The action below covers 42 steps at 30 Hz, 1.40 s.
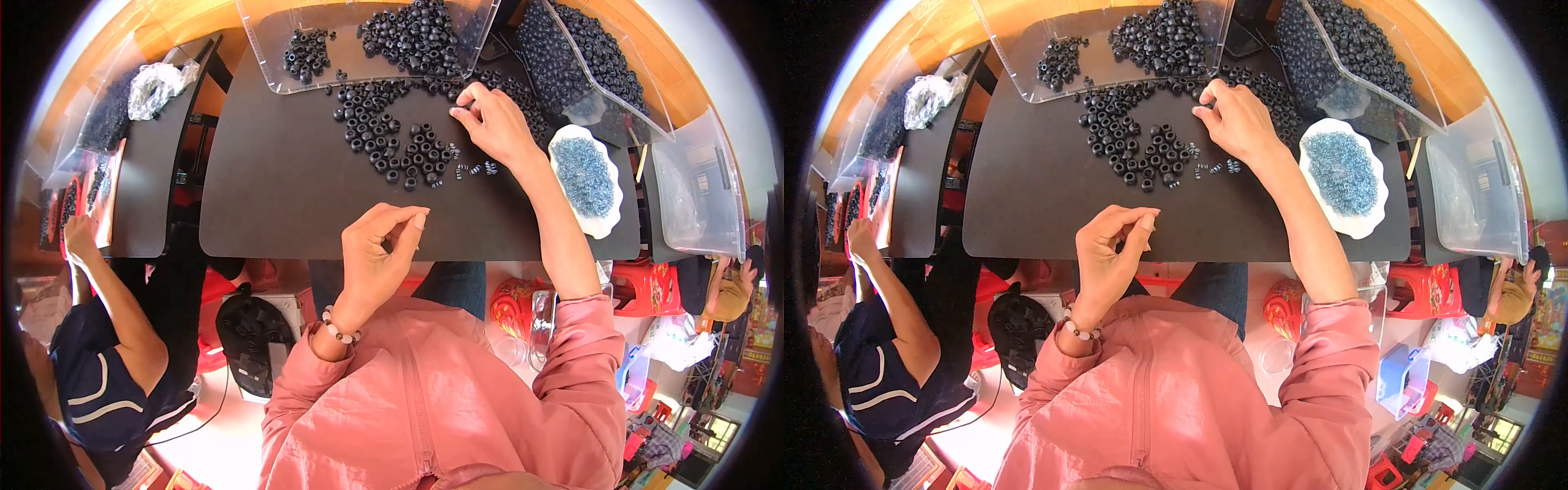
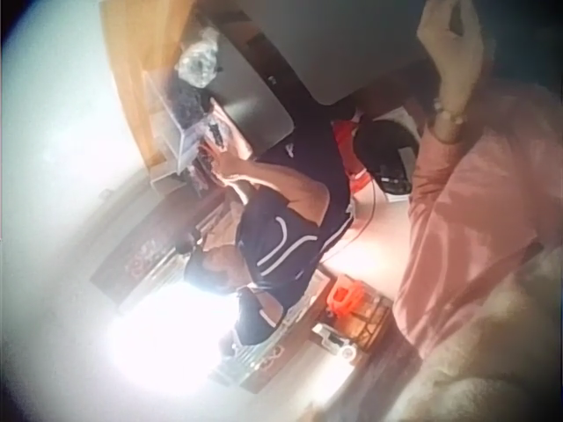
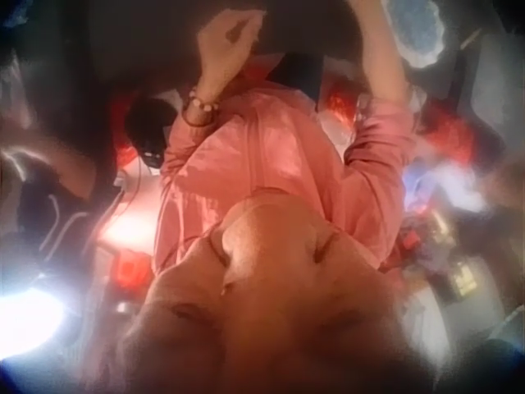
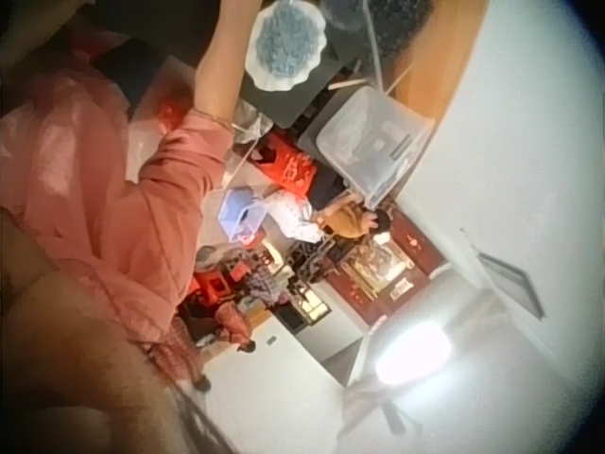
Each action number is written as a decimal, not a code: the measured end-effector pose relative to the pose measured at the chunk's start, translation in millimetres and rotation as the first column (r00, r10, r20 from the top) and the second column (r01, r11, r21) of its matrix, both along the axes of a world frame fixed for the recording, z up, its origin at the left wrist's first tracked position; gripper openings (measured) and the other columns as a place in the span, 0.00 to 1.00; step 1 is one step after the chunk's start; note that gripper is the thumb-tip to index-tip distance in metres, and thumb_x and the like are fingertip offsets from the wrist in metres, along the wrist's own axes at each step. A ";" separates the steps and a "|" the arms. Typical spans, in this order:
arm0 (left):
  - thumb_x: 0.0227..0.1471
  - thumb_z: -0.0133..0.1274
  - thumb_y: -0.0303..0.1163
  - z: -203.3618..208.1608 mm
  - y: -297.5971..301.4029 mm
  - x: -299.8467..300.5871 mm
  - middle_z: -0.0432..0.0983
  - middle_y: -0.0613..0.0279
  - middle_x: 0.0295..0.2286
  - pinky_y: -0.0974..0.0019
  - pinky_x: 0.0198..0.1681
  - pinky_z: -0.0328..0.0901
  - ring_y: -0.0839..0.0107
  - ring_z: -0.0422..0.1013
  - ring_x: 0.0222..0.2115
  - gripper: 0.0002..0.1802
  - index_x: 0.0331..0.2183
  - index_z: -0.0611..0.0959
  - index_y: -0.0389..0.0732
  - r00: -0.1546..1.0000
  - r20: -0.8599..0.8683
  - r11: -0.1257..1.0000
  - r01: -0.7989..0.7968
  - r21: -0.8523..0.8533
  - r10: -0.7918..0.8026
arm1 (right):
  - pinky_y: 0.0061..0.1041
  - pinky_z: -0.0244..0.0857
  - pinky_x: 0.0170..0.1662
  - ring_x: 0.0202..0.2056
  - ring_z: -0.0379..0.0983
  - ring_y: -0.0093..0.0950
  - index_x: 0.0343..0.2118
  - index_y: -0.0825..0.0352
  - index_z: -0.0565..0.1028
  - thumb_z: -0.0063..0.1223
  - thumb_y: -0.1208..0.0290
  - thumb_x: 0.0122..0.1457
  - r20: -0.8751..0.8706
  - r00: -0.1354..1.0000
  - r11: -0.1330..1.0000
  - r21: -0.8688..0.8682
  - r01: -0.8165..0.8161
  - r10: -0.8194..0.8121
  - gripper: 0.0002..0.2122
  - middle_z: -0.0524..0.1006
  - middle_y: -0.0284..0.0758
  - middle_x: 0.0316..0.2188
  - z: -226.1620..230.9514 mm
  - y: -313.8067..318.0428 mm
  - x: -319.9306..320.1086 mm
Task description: The person assembles components by picking up small cylindrical inserts and pressing them into black beads by hand.
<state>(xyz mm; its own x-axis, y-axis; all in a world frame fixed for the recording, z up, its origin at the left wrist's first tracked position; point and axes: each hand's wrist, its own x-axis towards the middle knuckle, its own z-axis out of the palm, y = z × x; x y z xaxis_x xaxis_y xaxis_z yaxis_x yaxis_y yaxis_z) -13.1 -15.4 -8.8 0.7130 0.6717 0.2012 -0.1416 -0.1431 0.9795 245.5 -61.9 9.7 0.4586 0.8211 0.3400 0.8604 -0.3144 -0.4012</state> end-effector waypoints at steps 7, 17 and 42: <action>0.55 0.53 0.22 5.0 2.1 -1.6 0.73 0.65 0.28 0.78 0.29 0.64 0.82 0.69 0.24 0.09 0.39 0.82 0.33 0.998 -0.006 0.991 0.062 -0.120 -0.063 | 0.28 0.64 0.30 0.23 0.69 0.27 0.31 0.68 0.73 0.57 0.70 0.53 0.005 1.000 1.000 -0.026 -0.009 0.009 0.08 0.74 0.34 0.19 11.1 -7.1 -10.6; 0.46 0.60 0.19 15.1 -9.0 -0.8 0.76 0.57 0.35 0.73 0.33 0.70 0.76 0.75 0.29 0.20 0.44 0.81 0.36 0.984 0.175 0.999 -0.028 0.040 0.020 | 0.15 0.63 0.31 0.28 0.69 0.13 0.33 0.67 0.71 0.50 0.74 0.60 -0.916 0.229 0.937 0.290 -0.195 0.330 0.03 0.73 0.25 0.26 32.2 -57.0 -114.5; 0.58 0.51 0.28 14.7 -5.4 -14.1 0.75 0.62 0.31 0.76 0.34 0.69 0.78 0.74 0.28 0.13 0.43 0.81 0.34 0.994 0.081 0.953 0.098 -0.288 -0.078 | 0.24 0.66 0.31 0.31 0.71 0.28 0.32 0.64 0.78 0.58 0.78 0.52 -0.026 1.000 0.994 0.110 -0.008 0.011 0.05 0.77 0.34 0.28 19.0 -76.6 -86.3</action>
